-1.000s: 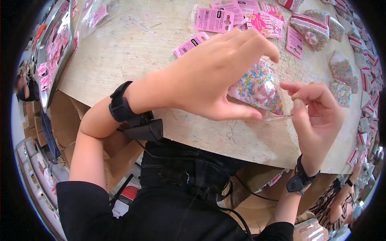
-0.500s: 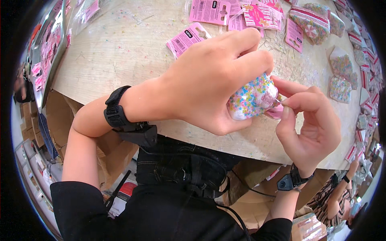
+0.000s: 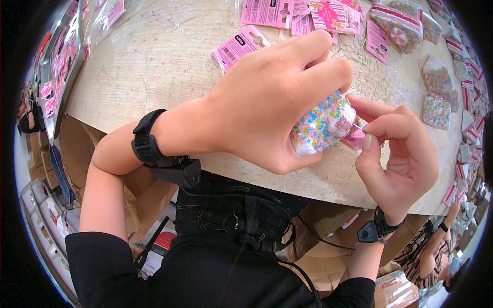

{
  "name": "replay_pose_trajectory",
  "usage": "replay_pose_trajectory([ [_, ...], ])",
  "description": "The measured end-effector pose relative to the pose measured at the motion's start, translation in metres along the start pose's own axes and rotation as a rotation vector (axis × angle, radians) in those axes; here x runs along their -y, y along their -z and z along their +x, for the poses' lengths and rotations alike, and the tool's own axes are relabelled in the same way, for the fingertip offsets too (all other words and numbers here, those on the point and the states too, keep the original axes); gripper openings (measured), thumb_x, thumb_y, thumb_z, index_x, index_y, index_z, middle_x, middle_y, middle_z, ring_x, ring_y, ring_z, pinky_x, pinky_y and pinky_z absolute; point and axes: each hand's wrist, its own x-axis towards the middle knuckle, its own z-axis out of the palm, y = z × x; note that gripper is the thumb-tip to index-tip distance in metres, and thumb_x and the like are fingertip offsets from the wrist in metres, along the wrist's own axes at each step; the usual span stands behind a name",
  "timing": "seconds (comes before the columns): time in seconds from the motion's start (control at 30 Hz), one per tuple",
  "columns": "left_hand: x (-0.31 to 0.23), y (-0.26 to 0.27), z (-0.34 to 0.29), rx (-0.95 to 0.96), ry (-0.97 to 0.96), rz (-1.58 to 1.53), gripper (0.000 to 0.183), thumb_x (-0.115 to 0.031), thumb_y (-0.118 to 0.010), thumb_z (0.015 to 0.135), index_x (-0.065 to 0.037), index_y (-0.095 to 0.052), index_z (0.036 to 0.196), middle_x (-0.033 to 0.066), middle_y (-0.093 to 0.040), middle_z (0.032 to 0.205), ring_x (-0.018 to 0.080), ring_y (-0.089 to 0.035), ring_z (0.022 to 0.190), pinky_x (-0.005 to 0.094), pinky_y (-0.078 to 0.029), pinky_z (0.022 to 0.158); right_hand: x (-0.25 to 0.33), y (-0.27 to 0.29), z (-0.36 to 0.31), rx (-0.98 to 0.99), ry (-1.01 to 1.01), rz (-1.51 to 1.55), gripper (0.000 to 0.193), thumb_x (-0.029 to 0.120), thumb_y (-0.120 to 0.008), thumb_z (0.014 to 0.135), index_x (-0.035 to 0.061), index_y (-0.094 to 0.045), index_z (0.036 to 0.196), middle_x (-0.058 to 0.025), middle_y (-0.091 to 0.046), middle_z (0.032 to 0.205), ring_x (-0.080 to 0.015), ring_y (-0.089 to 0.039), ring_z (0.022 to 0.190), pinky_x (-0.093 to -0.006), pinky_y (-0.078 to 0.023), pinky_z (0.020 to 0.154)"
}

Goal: Tagging and bagging decorative triangular cake-shaped items at a production table.

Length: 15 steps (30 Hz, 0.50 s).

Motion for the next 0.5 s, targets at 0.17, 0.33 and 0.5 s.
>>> replay_pose_trajectory([
  [0.17, 0.001, -0.004, 0.001, -0.153, -0.133, 0.207, 0.051, -0.016, -0.079, 0.053, -0.005, -0.059, 0.098, 0.0110, -0.043, 0.082, 0.0286, -0.047, 0.067, 0.0341, -0.039, 0.056, 0.005, -0.002, 0.000, -0.017, 0.066, -0.070, 0.018, -0.016, -0.054, 0.069, -0.0046, -0.056, 0.083, -0.0243, -0.067, 0.099, -0.0146, -0.060, 0.078, -0.0225, -0.046, 0.068],
  [0.33, -0.006, -0.003, 0.002, -0.197, -0.219, 0.420, 0.041, -0.013, -0.080, 0.056, -0.003, -0.062, 0.091, 0.0085, -0.039, 0.076, 0.0225, -0.042, 0.060, 0.0297, -0.034, 0.048, 0.002, -0.005, -0.006, -0.056, 0.015, -0.032, 0.019, -0.016, -0.055, 0.070, -0.0044, -0.058, 0.085, -0.0199, -0.067, 0.098, -0.0126, -0.056, 0.072, -0.0226, -0.045, 0.064],
  [0.5, -0.002, -0.008, 0.000, -0.187, -0.151, 0.285, 0.042, -0.013, -0.081, 0.058, -0.002, -0.061, 0.093, 0.0086, -0.039, 0.075, 0.0225, -0.042, 0.060, 0.0305, -0.033, 0.048, 0.008, -0.018, -0.005, -0.119, -0.031, -0.045, 0.018, -0.017, -0.055, 0.072, -0.0042, -0.058, 0.086, -0.0194, -0.067, 0.098, -0.0134, -0.057, 0.073, -0.0251, -0.047, 0.069],
])
